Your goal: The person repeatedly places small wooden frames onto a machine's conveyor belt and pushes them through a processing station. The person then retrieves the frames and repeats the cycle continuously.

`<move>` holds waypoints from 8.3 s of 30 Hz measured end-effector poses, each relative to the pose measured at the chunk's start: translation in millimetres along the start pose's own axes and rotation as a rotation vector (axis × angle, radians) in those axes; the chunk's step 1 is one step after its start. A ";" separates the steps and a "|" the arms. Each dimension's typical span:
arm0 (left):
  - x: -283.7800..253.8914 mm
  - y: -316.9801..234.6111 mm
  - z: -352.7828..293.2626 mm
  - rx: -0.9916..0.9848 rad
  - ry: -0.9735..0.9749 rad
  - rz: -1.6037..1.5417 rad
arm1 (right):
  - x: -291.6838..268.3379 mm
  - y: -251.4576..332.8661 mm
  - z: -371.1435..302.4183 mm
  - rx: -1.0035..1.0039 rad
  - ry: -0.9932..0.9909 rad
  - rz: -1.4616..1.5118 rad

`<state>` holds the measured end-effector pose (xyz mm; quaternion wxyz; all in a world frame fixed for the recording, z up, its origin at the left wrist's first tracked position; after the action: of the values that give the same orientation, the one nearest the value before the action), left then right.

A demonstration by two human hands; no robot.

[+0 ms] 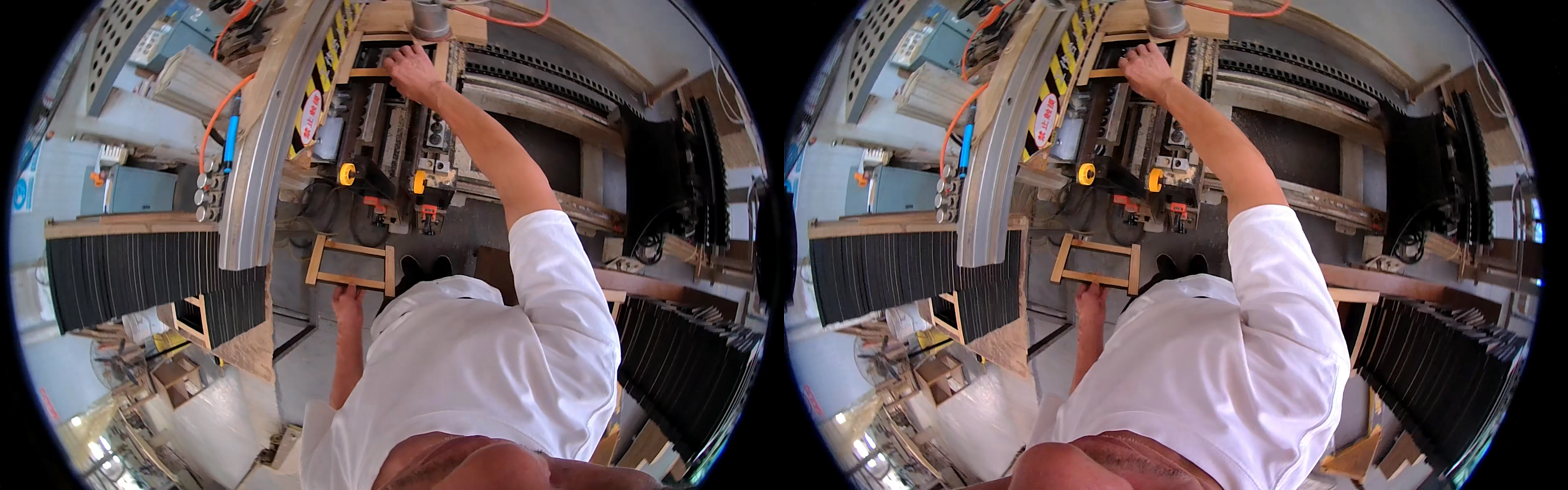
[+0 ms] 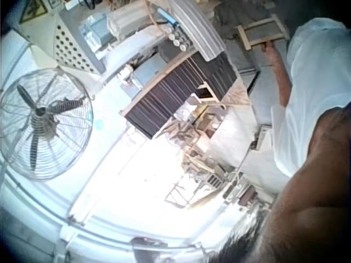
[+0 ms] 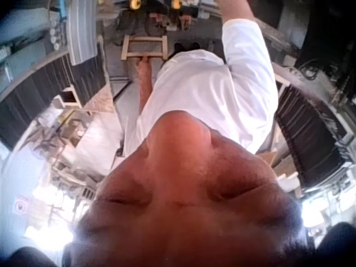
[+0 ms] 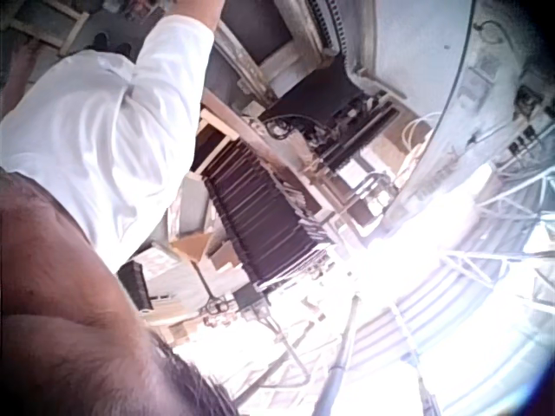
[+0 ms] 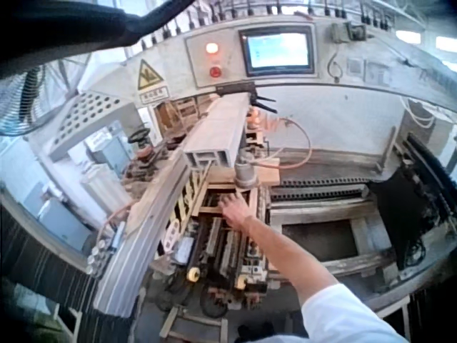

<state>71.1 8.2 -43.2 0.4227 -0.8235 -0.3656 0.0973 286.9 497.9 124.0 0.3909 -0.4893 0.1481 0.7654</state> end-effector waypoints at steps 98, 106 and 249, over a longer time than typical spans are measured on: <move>-68.5 -103.3 -9.2 0.894 0.130 0.584 | -351.1 148.6 -524.4 1.175 0.218 -0.164; 74.8 -104.4 -4.7 0.630 0.415 0.584 | -325.1 180.7 -590.1 1.414 0.059 0.180; -14.3 -48.2 -63.1 0.223 0.026 0.145 | -19.7 -13.8 0.0 -0.027 0.175 -0.013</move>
<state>65.4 -23.0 31.0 0.5082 -0.7969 -0.2865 0.1568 301.4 498.0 143.2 0.3746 -0.5605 0.1683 0.7192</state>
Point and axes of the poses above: each hand's wrist, its own z-axis towards the middle knuckle, its own x-axis out of the palm, y = z × x, the point moved 1 cm from there along z, towards the middle knuckle, and after that the axes turned 2 degrees about z, right-handed, at the moved point
